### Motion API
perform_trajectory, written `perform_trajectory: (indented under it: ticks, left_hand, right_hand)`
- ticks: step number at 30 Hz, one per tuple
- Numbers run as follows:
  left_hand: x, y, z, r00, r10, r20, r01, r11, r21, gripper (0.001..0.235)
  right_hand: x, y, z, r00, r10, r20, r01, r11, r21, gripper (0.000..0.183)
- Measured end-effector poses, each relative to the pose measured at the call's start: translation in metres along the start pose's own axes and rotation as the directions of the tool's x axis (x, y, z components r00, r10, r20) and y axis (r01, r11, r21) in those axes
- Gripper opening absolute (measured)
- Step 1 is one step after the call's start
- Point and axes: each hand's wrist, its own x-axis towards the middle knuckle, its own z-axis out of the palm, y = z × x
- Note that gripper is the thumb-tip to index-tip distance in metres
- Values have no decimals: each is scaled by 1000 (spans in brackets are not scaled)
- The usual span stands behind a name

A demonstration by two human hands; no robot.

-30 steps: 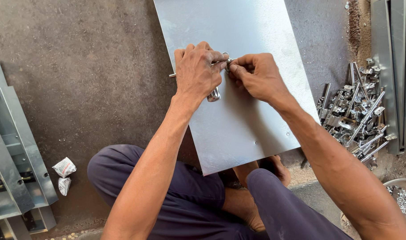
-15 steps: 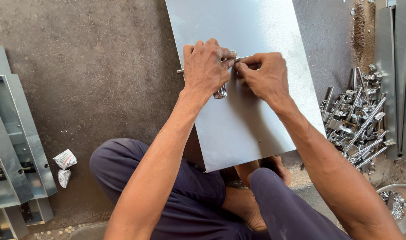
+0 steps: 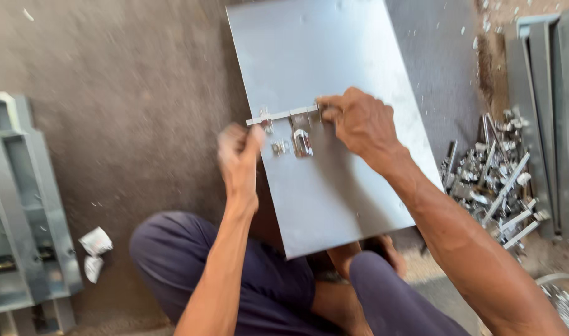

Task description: The person attaches metal hardware and handles to a metal sheet using a hammer and pins while sitting on the floor.

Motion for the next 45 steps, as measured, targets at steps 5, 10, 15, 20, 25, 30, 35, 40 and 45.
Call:
perform_trajectory:
  ticks: [5, 10, 15, 20, 25, 30, 35, 40, 45]
  left_hand:
    - [-31, 30, 15, 931, -78, 356, 119, 988, -95, 99]
    - [-60, 72, 93, 836, 186, 516, -101, 977, -189, 109]
    - [-103, 132, 151, 607, 277, 745, -362, 931, -51, 100]
    - [-143, 173, 173, 373, 212, 903, -862, 439, 253, 94]
    - [-110, 118, 131, 335, 184, 924, -930, -91, 356, 78]
    - [-92, 80, 62, 424, 5, 906, -895, -147, 420, 57]
    - [-144, 27, -5, 434, 415, 800, -901, 180, 395, 35]
    - [-91, -98, 4, 950, -233, 208, 278, 934, -225, 31]
    - [-23, -134, 31, 868, -277, 412, 489, 337, -804, 38]
  right_hand:
    - [7, 6, -17, 990, 109, 89, -132, 939, 319, 30]
    - [-5, 43, -63, 985, 166, -42, -120, 845, 522, 37]
    - [-54, 71, -148, 924, 120, -363, 254, 517, 817, 22]
    - [-82, 37, -162, 880, 337, -333, 313, 116, 943, 37]
    - [-94, 13, -62, 849, 490, 197, 125, -550, 826, 59]
    - [-102, 16, 44, 696, 220, 684, 92, -971, 219, 56]
    - [-112, 1, 53, 851, 187, 491, -96, -863, 496, 63]
    - [-106, -28, 19, 863, 113, 493, -142, -882, 450, 70]
    - [-104, -43, 11, 815, 166, 555, -142, -871, 470, 74]
